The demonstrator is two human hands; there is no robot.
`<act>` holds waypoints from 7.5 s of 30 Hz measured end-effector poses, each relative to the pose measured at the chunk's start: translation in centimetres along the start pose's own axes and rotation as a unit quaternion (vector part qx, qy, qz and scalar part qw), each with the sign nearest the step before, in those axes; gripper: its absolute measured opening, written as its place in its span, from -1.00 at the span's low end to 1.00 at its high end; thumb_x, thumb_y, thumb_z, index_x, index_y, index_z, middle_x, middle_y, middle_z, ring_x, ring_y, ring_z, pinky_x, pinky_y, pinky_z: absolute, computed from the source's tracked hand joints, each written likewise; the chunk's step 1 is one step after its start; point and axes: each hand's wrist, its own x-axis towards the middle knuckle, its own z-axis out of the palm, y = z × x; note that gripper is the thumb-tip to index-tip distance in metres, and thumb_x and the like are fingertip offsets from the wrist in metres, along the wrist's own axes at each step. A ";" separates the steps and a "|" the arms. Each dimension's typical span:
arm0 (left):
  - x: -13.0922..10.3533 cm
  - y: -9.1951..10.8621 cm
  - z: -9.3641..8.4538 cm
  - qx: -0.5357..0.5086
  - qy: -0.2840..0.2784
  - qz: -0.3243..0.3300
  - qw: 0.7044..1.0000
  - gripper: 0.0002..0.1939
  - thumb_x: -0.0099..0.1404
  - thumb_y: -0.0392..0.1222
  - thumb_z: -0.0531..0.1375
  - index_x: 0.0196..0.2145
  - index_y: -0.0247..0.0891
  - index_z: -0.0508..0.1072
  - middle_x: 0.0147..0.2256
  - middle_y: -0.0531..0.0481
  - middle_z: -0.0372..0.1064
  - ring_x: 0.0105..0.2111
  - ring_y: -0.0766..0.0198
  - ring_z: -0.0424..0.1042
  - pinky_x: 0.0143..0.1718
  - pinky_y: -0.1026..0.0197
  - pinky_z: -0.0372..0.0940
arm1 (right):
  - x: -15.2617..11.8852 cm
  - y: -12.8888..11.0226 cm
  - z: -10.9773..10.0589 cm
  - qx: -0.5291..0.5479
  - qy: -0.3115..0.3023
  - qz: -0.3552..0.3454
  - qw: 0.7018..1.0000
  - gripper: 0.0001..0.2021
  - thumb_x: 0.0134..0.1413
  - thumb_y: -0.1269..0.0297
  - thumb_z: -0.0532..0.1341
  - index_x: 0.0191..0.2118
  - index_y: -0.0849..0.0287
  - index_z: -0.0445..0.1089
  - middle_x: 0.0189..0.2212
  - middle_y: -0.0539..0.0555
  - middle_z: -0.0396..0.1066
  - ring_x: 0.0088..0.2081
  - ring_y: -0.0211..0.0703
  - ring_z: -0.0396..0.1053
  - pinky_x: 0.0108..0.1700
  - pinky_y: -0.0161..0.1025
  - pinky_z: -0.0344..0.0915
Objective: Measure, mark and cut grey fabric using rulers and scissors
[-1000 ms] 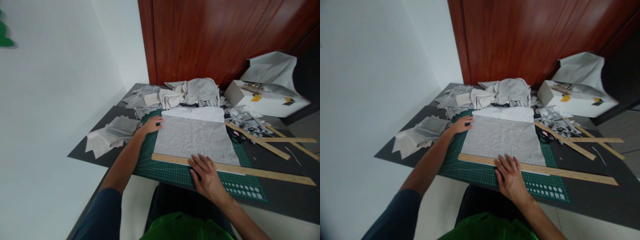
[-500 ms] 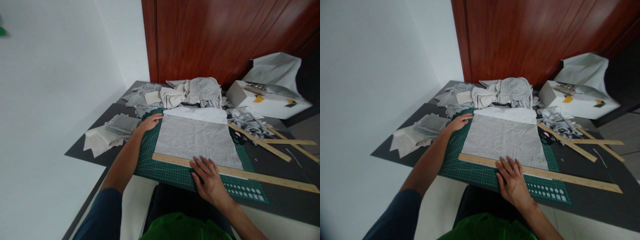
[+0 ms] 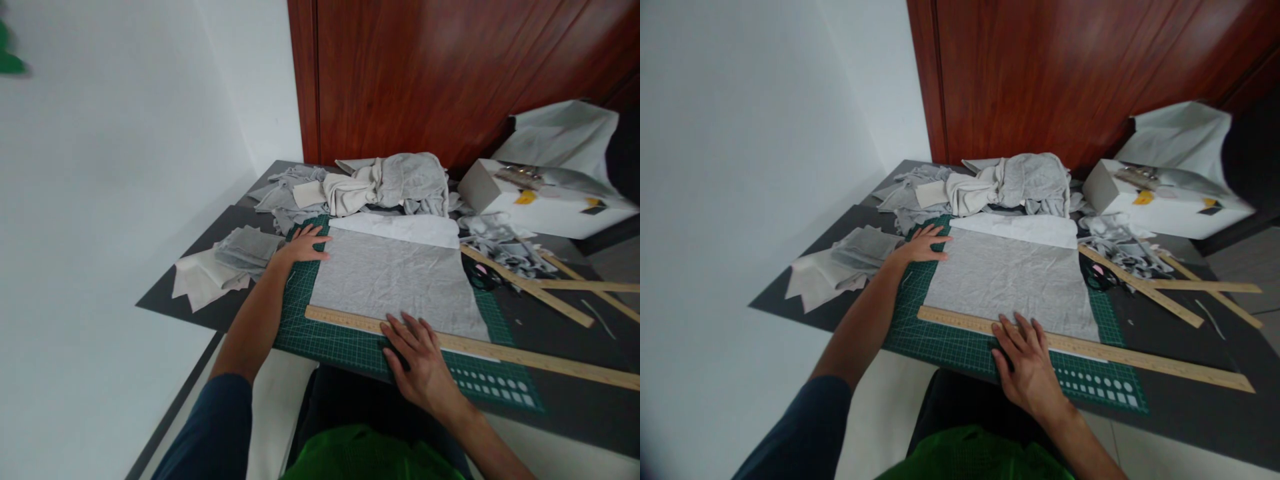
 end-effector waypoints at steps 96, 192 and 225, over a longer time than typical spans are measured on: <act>4.4 19.8 8.1 0.098 -0.053 0.307 0.945 -0.35 0.55 0.22 0.09 0.49 0.06 0.19 0.56 -0.05 -0.11 0.56 -0.04 -0.15 0.53 -0.24 -0.31 | 3.0 1.0 -3.6 0.143 -0.087 0.023 0.986 -0.60 0.43 0.33 0.17 0.30 0.11 0.45 0.12 0.23 0.54 0.08 0.11 0.39 0.15 0.12 0.31; -12.6 5.9 7.1 -0.025 0.181 0.068 0.981 -0.67 0.39 -0.02 0.20 0.01 -0.10 0.62 0.14 -0.09 0.55 0.18 -0.03 0.46 0.30 -0.18 0.26 | -2.3 12.7 -7.9 0.129 0.006 0.072 0.989 -0.82 0.38 0.35 0.24 -0.03 0.09 0.59 -0.08 0.18 0.61 -0.03 0.04 0.52 0.05 0.06 0.48; -15.1 11.2 8.3 0.072 0.193 0.082 0.975 -0.67 0.37 -0.47 0.09 -0.17 -0.19 0.61 -0.13 -0.14 0.54 -0.07 0.03 0.44 0.07 -0.06 0.37 | -4.8 13.2 -7.5 -0.008 -0.039 0.060 0.997 -0.64 0.36 0.45 0.11 0.03 0.13 0.64 -0.04 0.25 0.57 -0.06 0.11 0.49 0.02 0.10 0.51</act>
